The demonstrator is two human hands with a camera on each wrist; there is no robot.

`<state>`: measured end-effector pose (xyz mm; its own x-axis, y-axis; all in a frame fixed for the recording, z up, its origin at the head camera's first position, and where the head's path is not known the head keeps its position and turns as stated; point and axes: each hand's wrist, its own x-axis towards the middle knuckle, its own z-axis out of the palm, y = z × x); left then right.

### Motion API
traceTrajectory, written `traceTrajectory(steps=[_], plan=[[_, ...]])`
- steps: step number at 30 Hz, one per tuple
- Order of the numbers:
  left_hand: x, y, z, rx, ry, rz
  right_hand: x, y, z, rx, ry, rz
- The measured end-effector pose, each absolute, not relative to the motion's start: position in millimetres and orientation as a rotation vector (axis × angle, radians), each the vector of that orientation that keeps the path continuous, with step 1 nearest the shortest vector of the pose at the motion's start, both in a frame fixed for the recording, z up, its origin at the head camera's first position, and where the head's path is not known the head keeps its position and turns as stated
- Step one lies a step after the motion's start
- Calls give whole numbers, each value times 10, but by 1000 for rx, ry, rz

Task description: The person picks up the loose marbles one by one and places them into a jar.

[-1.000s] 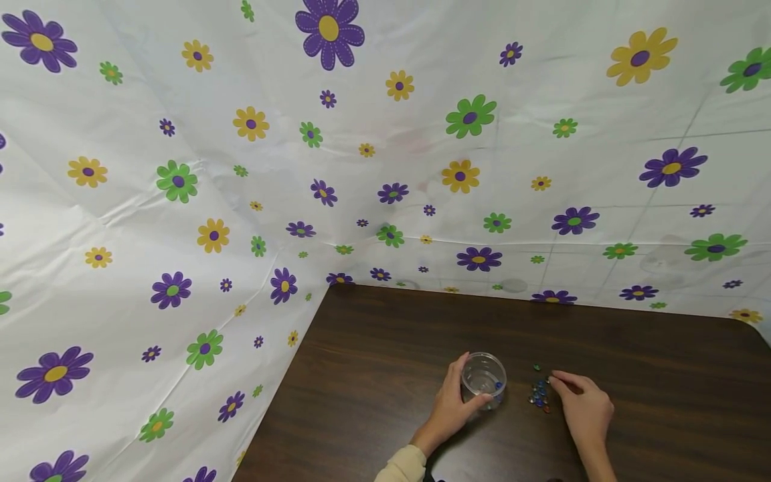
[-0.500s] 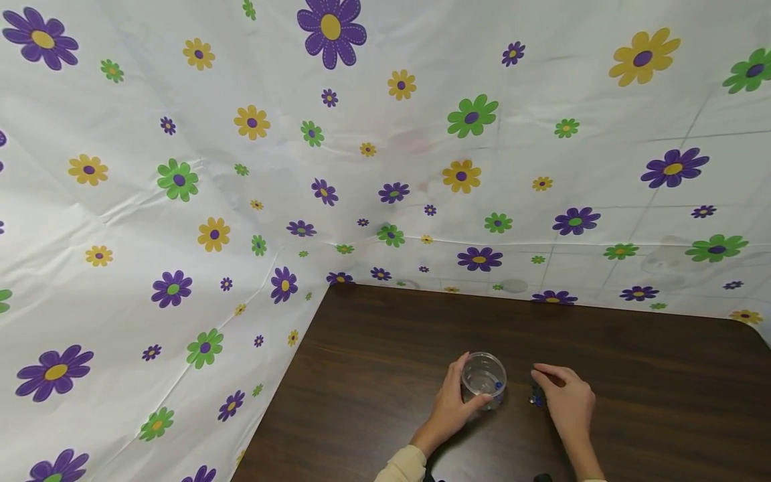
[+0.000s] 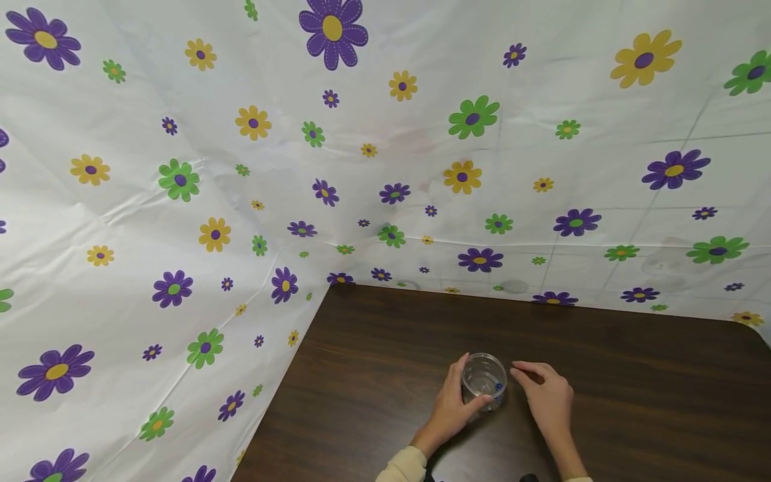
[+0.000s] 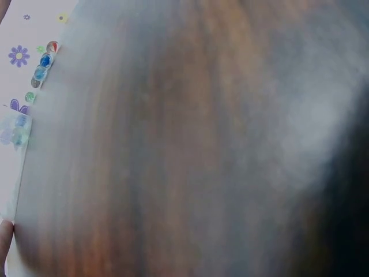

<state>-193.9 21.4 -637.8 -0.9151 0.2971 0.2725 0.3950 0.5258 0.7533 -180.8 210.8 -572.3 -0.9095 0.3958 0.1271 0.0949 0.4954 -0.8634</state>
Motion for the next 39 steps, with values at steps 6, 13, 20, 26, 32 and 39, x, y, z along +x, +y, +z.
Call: traceTrajectory(steps=[6, 13, 20, 26, 32, 39], plan=[[-1936, 212, -6375, -608, -2652, -1354, -1819, 2043, -5740, -374, -2427, 1384], [-1942, 210, -6399, -608, -2648, -1364, -1820, 1988, -5744, -328, -2377, 1304], [-1951, 214, -6413, -606, -2647, -1356, -1825, 1952, -5721, -301, -2344, 1358], [-1946, 207, -6409, -614, -2649, -1350, -1819, 1895, -5701, -216, -2352, 1386], [-1941, 208, -6402, -600, -2671, -1368, -1822, 1840, -5692, -145, -2367, 1386], [-1956, 220, -6412, -599, -2662, -1359, -1843, 1818, -5682, -78, -2342, 1376]])
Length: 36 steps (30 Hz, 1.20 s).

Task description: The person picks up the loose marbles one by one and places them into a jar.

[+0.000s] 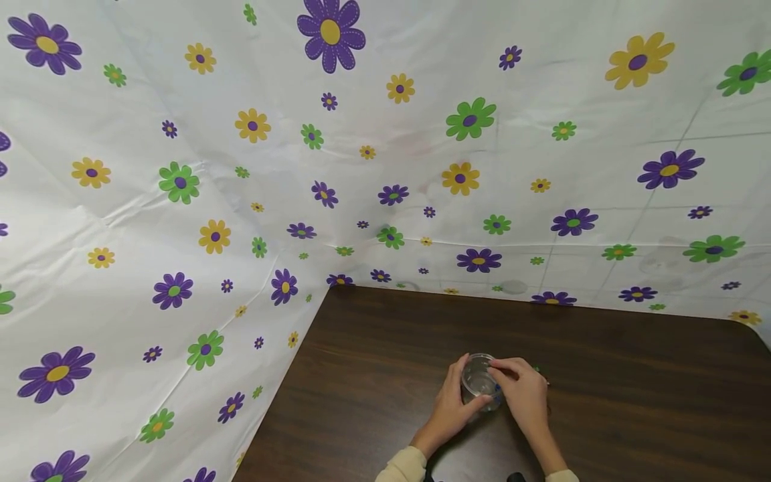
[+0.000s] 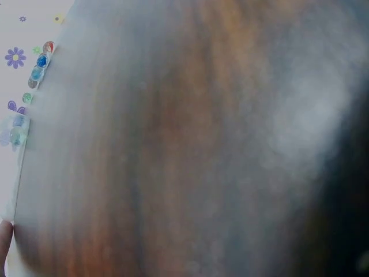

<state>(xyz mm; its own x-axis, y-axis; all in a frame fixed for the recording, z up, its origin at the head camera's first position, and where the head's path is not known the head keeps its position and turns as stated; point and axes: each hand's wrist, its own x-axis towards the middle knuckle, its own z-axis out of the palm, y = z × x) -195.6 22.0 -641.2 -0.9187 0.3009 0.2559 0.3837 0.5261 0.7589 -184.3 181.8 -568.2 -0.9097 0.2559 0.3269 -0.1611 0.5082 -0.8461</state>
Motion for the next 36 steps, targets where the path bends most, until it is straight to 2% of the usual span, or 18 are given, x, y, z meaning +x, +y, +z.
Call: traceTrajectory(steps=[17, 36], plan=[[-1968, 219, -6429, -617, -2649, -1328, -1850, 1793, -5714, 21, -2322, 1314], [-1969, 211, -6413, -627, -2664, -1336, -1837, 1800, -5721, 2, -2347, 1352]])
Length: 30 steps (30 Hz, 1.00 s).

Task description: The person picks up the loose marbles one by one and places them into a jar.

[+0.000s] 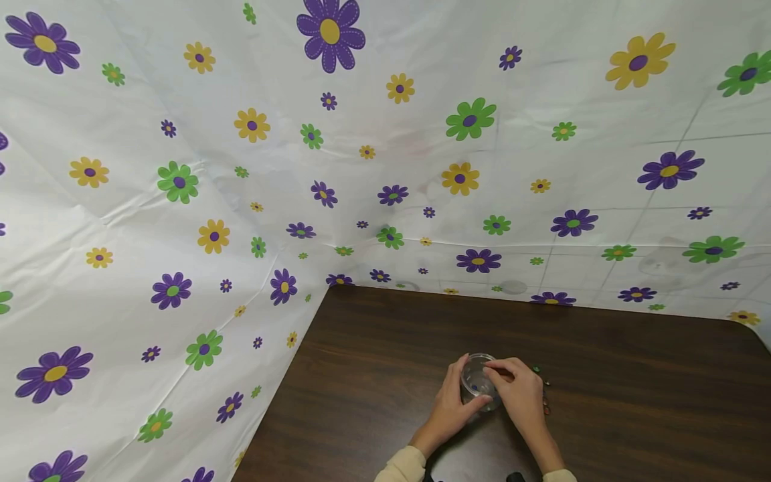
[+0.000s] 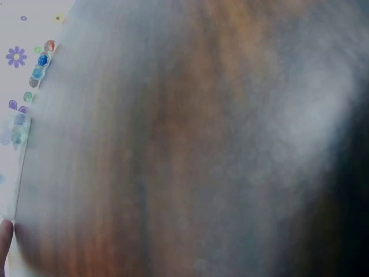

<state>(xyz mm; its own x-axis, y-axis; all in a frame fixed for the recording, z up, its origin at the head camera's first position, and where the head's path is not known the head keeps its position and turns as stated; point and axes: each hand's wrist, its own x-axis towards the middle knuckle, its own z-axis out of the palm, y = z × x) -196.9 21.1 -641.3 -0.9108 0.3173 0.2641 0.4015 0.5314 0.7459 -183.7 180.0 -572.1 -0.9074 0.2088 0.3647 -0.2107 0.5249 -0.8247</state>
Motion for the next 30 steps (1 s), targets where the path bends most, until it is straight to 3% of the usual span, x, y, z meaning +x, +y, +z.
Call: traceTrajectory(steps=[17, 30], plan=[[-1951, 208, -6425, -650, -2668, -1311, -1828, 1836, -5767, -96, -2282, 1383], [-1973, 213, -6413, -681, -2588, -1239, -1826, 2165, -5717, -282, -2183, 1488]])
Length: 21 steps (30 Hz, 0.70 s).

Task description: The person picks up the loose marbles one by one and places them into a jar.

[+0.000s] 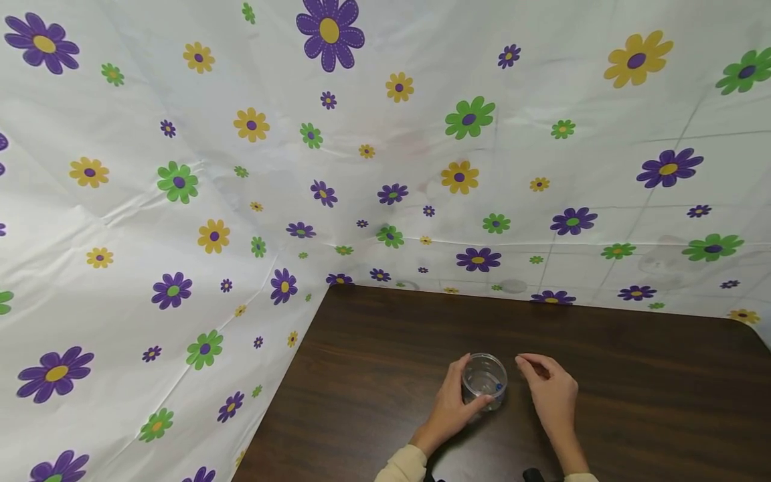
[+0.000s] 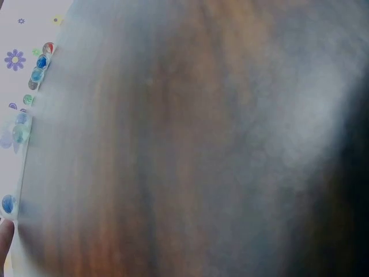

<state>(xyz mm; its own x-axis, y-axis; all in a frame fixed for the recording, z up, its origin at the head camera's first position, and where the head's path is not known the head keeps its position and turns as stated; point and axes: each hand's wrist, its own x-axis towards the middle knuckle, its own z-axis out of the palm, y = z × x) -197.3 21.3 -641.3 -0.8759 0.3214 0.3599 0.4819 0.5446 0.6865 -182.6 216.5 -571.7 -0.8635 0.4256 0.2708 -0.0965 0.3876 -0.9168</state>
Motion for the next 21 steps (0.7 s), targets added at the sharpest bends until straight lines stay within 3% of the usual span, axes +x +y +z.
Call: traceTrajectory(steps=[9, 21], plan=[[-1968, 219, -6407, -687, -2596, -1218, -1810, 2271, -5696, -412, -2243, 1477], [-1977, 224, -6387, -733, -2581, -1112, -1804, 2342, -5704, -385, -2249, 1507]])
